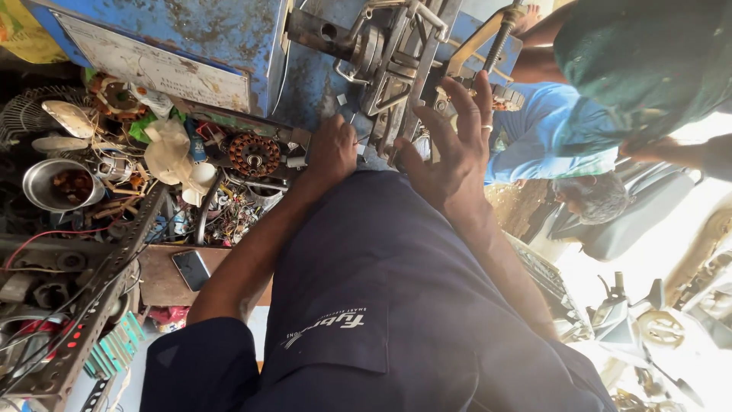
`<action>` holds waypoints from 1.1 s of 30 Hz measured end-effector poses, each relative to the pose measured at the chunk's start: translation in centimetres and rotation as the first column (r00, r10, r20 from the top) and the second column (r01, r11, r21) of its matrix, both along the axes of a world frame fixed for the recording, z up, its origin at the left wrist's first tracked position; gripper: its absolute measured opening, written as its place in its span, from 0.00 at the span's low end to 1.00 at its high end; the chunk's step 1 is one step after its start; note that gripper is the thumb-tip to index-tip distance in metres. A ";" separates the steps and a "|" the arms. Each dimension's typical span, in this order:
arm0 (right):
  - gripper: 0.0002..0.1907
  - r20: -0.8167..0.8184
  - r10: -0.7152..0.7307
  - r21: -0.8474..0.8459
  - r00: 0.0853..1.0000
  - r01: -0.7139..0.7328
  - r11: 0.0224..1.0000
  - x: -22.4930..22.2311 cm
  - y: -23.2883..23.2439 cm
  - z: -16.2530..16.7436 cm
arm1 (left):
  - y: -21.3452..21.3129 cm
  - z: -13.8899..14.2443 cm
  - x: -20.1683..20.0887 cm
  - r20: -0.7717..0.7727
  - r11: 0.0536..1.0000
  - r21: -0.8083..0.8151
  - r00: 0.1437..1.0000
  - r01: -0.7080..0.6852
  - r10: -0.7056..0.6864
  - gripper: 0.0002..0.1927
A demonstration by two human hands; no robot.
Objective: The person repairs a small electric fan by stripping and connecting wires inside the base, then attaching the fan head and using a wire-wrapping machine to secure connections.
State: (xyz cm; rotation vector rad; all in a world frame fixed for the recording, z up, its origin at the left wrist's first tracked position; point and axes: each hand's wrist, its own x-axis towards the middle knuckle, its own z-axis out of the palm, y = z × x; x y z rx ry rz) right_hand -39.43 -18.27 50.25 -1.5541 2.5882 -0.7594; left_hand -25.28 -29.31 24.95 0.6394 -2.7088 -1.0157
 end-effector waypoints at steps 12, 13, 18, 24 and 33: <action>0.33 -0.023 0.139 0.482 0.990 -0.111 0.869 1.0 -4.6 -1.6 | -1.4 1.8 0.6 0.012 0.109 0.990 0.815 -0.091 0.580 0.07; 0.35 -0.031 0.148 0.471 0.989 -0.116 0.875 1.0 -4.8 -1.9 | -1.4 2.4 0.5 0.041 0.045 0.995 0.810 -0.084 0.585 0.09; 0.30 -0.022 0.143 0.435 0.989 -0.120 0.892 0.8 -4.8 -2.9 | -0.8 5.6 0.1 -0.306 0.593 0.805 0.840 -0.022 0.447 0.21; 0.16 0.002 0.039 0.272 0.999 -0.038 0.962 0.6 -4.1 -3.7 | -0.7 8.0 -0.4 -0.510 0.847 0.529 0.814 0.044 0.276 0.25; 0.12 -0.042 0.001 0.178 0.999 0.006 0.984 0.9 -3.4 -4.2 | -2.0 10.0 -0.3 -0.471 0.911 0.412 0.861 0.021 0.193 0.34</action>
